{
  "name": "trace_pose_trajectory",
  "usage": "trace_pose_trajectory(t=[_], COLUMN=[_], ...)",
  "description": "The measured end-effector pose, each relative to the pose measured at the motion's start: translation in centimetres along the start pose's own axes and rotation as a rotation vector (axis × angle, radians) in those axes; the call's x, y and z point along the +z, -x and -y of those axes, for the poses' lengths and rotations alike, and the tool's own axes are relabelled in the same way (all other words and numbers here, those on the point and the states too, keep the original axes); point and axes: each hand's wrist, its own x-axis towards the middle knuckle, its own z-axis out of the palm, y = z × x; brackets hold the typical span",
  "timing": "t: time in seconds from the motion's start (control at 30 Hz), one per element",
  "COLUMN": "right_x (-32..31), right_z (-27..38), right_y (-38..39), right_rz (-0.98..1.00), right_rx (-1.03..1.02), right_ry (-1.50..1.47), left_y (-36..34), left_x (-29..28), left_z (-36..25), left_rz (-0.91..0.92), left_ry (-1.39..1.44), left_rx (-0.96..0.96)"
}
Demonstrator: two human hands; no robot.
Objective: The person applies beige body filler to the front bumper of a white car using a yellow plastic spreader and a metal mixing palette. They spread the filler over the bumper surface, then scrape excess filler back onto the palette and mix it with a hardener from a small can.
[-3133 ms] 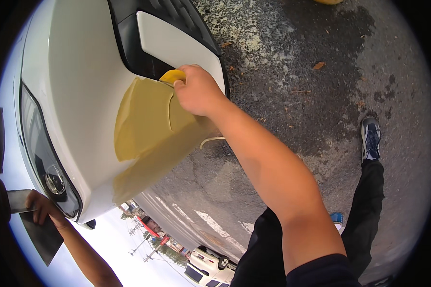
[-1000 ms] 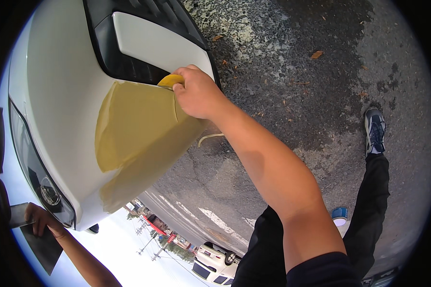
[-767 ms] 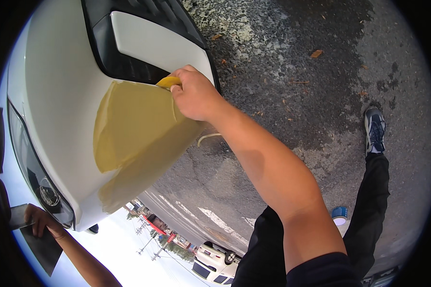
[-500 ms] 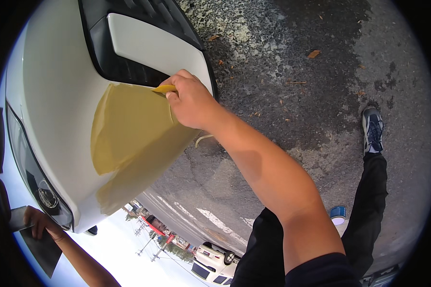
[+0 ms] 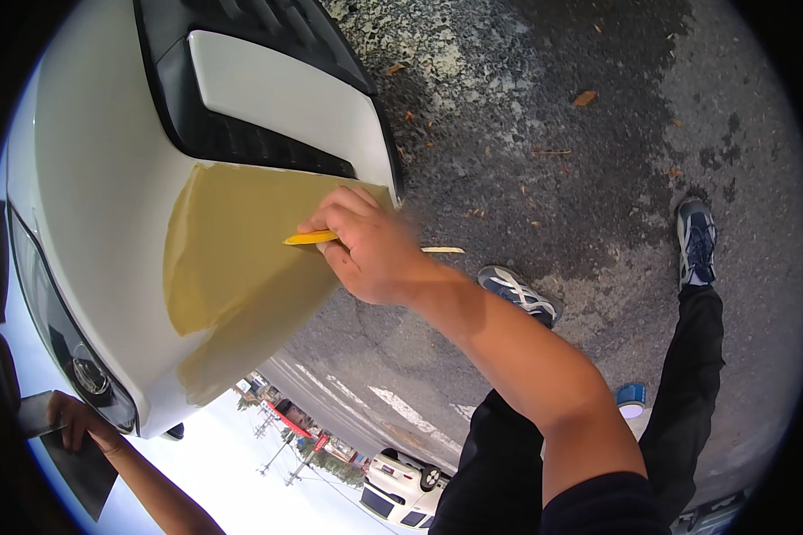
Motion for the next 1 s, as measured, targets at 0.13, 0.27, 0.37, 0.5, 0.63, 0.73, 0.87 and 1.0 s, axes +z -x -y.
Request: trace_pose_trajectory(t=[0.13, 0.27, 0.37, 0.5, 0.63, 0.73, 0.87, 1.0], right_x=[-0.3, -1.0, -2.1, -3.6, -4.6, -4.9, -4.3, -3.4], right_z=[0.1, -0.8, -2.8, -4.5, -4.3, -4.1, -4.3, -4.5], right_y=[1.6, 2.2, 1.2, -0.1, -1.0, -1.9, -3.0, -3.6], right_rz=[0.05, -0.146, -0.369, -0.274, -0.189, -0.13, -0.09, -0.08], right_rx=[0.014, 0.229, 0.436, 0.616, 0.644, 0.612, 0.601, 0.577], right_ry=[-0.061, -0.15, -0.337, -0.351, -0.162, -0.073, -0.112, -0.035], left_y=[0.0, -0.1, 0.2, 0.8, 1.2, 1.4, 1.3, 1.4], left_x=[0.1, 0.0, 0.0, 0.2, 0.9, 1.0, 0.8, 1.0], left_z=[-0.1, -0.6, -0.8, -0.7, -0.8, -1.2, -1.7, -1.6], left_rz=[0.011, 0.03, 0.003, 0.012, -0.044, -0.048, -0.032, -0.035], left_ry=[0.003, 0.039, 0.056, -0.241, -0.498, -0.54, -0.547, -0.58], left_rx=[-0.007, -0.041, -0.013, -0.049, -0.028, 0.024, -0.003, 0.02])
